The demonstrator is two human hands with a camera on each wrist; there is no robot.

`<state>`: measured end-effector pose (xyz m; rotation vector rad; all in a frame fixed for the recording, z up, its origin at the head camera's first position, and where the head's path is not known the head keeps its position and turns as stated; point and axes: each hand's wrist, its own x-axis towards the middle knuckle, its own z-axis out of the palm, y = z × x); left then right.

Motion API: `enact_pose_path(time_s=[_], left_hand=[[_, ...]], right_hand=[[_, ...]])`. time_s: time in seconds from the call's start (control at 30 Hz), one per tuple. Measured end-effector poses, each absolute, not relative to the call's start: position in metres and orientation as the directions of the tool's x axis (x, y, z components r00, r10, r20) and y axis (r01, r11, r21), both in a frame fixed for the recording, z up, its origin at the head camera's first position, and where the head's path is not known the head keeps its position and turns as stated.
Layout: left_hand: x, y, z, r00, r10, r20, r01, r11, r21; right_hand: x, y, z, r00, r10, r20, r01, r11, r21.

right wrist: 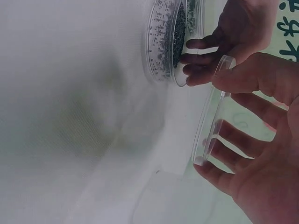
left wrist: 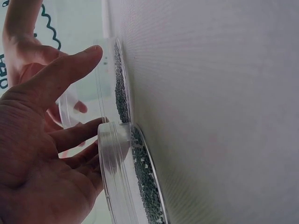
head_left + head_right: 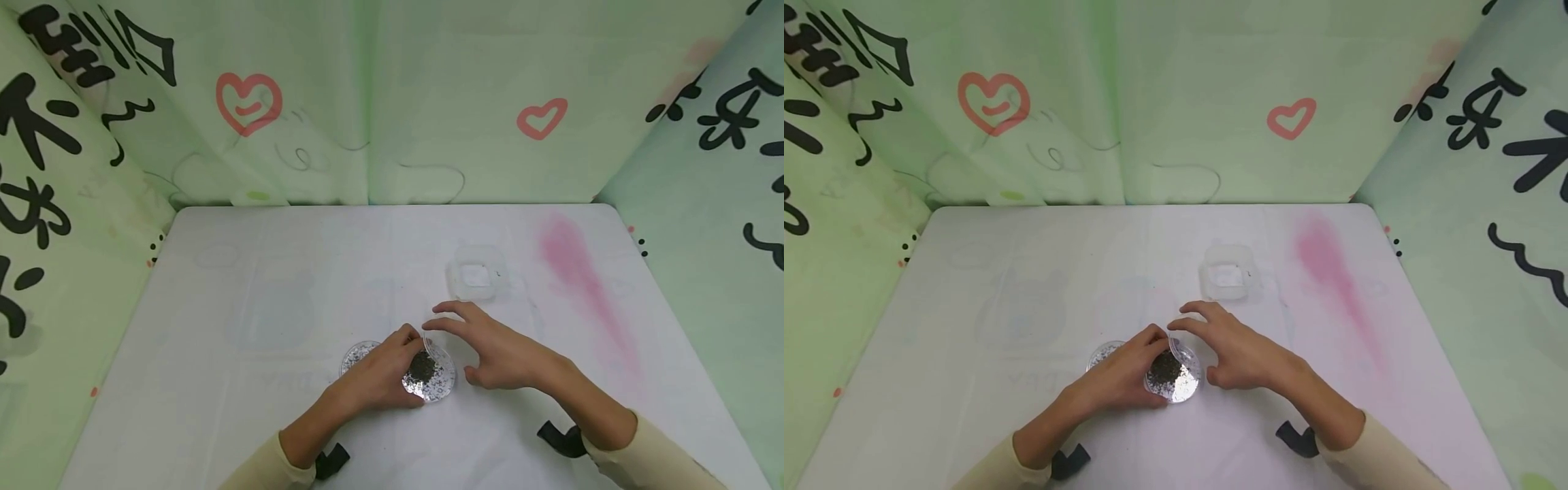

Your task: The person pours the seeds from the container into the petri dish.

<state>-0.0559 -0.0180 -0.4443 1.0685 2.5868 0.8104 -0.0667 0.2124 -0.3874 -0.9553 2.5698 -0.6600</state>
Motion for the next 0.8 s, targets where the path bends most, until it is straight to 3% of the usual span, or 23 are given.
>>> enact_pose_path(time_s=[0.8], left_hand=[[-0.054, -0.029, -0.443, -0.736, 0.677, -0.008, 0.531, 0.584, 0.614]], right_hand=[[-0.047, 0.199, -0.396, -0.718, -0.689, -0.103, -0.561, 0.659, -0.501]])
